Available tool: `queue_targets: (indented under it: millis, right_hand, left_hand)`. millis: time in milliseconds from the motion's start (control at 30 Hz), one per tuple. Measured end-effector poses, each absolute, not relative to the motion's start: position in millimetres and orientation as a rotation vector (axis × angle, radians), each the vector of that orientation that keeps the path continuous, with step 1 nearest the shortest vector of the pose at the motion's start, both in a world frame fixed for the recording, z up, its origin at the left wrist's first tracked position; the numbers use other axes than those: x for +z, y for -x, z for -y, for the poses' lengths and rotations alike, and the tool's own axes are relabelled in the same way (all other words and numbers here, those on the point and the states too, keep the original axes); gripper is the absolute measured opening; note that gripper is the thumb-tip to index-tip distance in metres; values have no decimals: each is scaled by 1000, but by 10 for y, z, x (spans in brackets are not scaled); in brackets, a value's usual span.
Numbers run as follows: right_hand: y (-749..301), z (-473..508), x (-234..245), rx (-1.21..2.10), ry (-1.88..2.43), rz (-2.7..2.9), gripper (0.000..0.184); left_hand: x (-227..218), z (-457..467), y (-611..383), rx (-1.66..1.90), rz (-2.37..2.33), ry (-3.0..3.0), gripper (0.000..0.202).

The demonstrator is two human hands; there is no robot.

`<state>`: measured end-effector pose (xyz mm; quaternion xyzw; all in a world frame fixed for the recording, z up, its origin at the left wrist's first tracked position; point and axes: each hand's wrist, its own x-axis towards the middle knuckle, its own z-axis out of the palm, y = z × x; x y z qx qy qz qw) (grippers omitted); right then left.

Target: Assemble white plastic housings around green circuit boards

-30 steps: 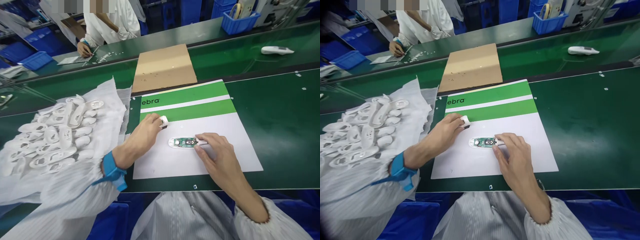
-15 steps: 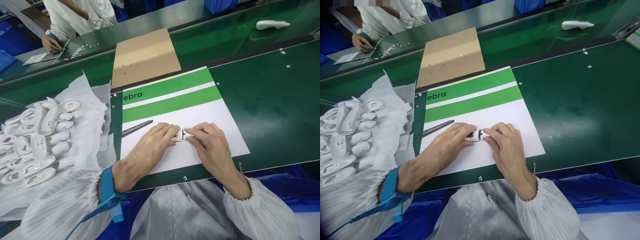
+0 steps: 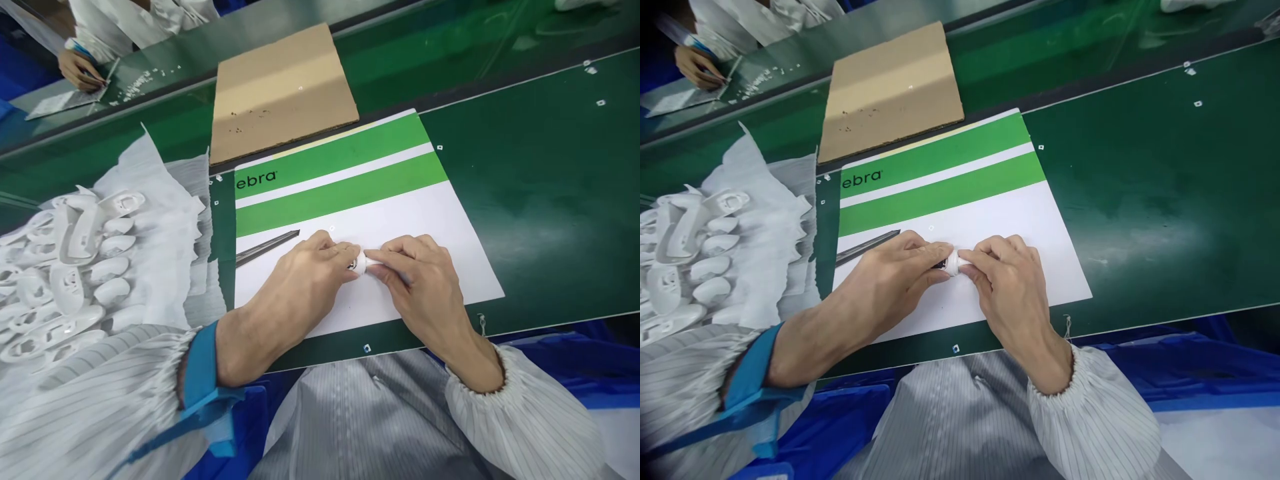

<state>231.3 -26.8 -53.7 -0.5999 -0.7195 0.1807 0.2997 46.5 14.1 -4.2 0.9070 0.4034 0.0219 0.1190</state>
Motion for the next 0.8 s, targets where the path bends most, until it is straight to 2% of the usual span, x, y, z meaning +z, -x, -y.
queue_targets:
  millis: [267, 433, 533, 667, 800]
  right_hand:
    - [-2129, 185, -424, 453, 1656, 1939, 28]
    - [-2033, 196, -450, 306, 1664, 1999, 32]
    - [-2027, 226, -479, 279, 1695, 2034, 35]
    - [-1978, 258, -483, 250, 1733, 1972, 30]
    - [-2013, 243, -457, 368, 1711, 1975, 29]
  left_hand:
    - [-22, -196, -415, 30, -1211, -2572, 20]
    - [10, -157, -369, 233, -1337, -2335, 58]
    - [-76, -115, -402, 293, -1286, -2326, 48]
    - [-245, -59, -430, 467, -1370, -2331, 35]
    - [-309, -46, -356, 518, -1258, -2321, 43]
